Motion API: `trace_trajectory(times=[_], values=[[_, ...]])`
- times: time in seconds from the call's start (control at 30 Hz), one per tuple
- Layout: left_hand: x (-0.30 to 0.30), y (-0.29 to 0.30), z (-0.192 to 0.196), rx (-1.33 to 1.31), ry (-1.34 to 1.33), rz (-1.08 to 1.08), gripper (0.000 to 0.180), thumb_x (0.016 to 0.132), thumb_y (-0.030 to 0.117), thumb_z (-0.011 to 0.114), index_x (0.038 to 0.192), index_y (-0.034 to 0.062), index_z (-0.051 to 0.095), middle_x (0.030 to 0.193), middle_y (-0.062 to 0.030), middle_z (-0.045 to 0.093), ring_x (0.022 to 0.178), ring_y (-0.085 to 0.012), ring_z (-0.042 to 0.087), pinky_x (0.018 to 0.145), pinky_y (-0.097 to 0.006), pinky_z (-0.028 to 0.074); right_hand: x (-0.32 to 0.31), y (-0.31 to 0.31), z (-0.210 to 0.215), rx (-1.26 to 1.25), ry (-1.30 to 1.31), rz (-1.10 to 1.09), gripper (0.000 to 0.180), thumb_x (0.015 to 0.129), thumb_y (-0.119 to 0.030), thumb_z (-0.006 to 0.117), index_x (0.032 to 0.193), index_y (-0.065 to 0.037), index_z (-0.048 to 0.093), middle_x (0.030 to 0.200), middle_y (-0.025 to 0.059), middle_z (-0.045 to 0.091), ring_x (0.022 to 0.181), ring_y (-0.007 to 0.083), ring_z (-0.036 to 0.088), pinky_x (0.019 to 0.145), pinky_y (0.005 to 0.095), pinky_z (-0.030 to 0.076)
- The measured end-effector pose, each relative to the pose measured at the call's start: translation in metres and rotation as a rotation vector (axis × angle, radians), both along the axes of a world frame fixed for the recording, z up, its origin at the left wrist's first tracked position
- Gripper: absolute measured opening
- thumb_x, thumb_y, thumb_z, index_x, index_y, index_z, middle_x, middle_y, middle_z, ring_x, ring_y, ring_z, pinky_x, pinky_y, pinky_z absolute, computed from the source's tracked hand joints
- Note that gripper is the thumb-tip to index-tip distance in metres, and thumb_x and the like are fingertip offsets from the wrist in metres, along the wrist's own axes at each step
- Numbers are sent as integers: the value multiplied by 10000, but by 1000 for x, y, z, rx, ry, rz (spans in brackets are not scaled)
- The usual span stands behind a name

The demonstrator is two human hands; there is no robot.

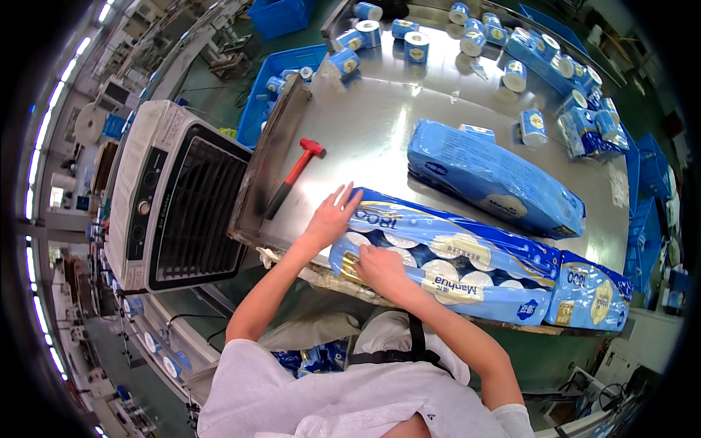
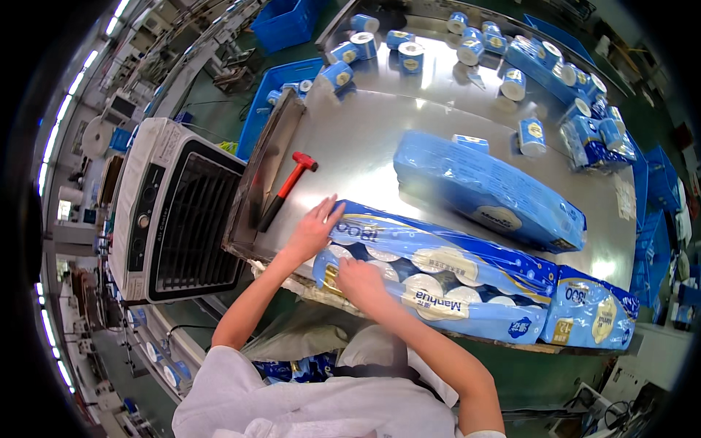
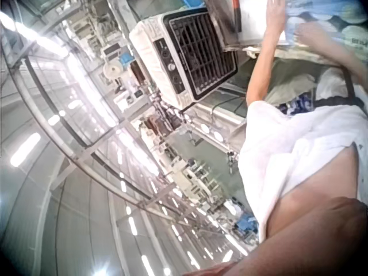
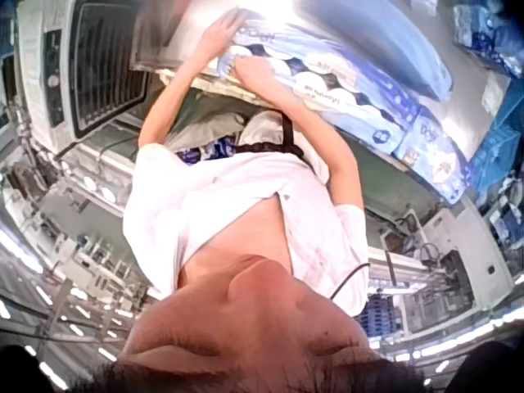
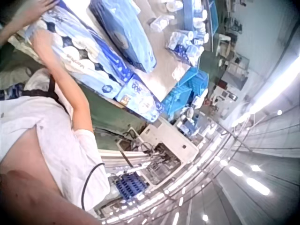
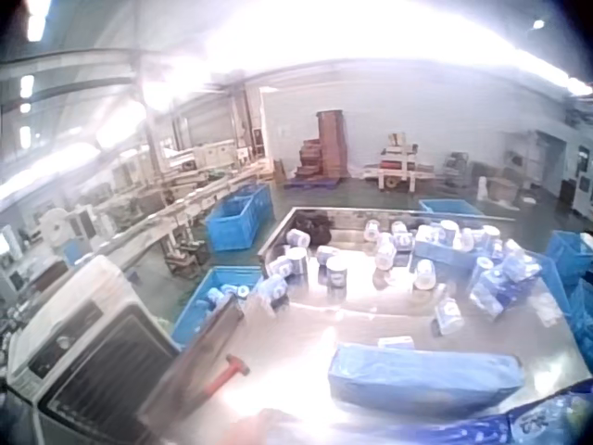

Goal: The person picks toilet paper rolls from a conveyor belt and places them into blue plastic crates. They then move to a table, pick up pre-packaged bundles of toilet paper, and place them into the crates. The person also handles individual rolls from the conveyor and places them into plastic packaging on the table.

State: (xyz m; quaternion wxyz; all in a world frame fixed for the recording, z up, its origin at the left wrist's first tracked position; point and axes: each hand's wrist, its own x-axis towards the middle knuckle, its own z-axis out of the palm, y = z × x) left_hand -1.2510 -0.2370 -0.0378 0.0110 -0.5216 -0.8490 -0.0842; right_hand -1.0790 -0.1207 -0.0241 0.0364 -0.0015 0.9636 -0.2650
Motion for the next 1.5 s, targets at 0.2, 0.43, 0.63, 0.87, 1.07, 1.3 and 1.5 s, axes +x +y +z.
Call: trace_trajectory(times=[0.2,0.43,0.63,0.87,1.07,1.3,1.5], values=[[-27,14,-23,182,-238,6,642,758,-58,622,1372,126,583,1391,-108,591,1190,-316,620,934,-399,566,3,-26,-13,53,-78,391,163,824,-144,626,950,-43,637,702,96,659,660,284,695,548,420,541],[-56,35,-18,267,-639,60,378,810,0,616,1154,95,739,1085,-155,726,1047,-300,680,871,-360,537,53,-42,-4,-39,119,434,80,845,-141,616,891,-77,628,699,67,654,639,234,685,518,390,487],[-82,50,-62,389,-989,229,256,843,10,656,1076,24,762,985,-93,765,876,-167,702,818,-293,540,50,-45,-30,5,64,395,74,854,-149,606,880,-87,637,691,61,657,626,230,678,526,383,488],[-91,50,-85,349,-1575,333,405,839,-13,658,1243,2,675,1145,-129,709,961,-150,687,876,-271,563,48,-21,14,-63,104,346,160,846,-148,637,988,-73,635,1035,110,674,1003,254,657,796,404,514],[-62,33,-77,763,-1821,318,683,818,-25,666,1469,16,465,1399,-179,581,1267,-236,581,1076,-339,488,57,27,35,113,3,-213,797,772,-318,799,1469,-112,472,1441,231,457,1312,393,438,1077,510,361],[-52,-49,-53,522,-1353,425,654,874,195,746,1433,14,460,1391,-167,559,1291,-252,536,1098,-385,426,58,5,16,218,-88,-140,999,712,-352,829,1553,-130,338,1469,226,427,1348,382,406,1024,580,376],[102,-31,38,-53,-643,345,1269,653,354,925,1585,5,138,1533,-340,286,1419,-476,335,1154,-501,334,64,8,16,192,-54,-202,886,722,-417,815,1465,-119,435,1345,213,465,1269,371,429,947,558,387]])
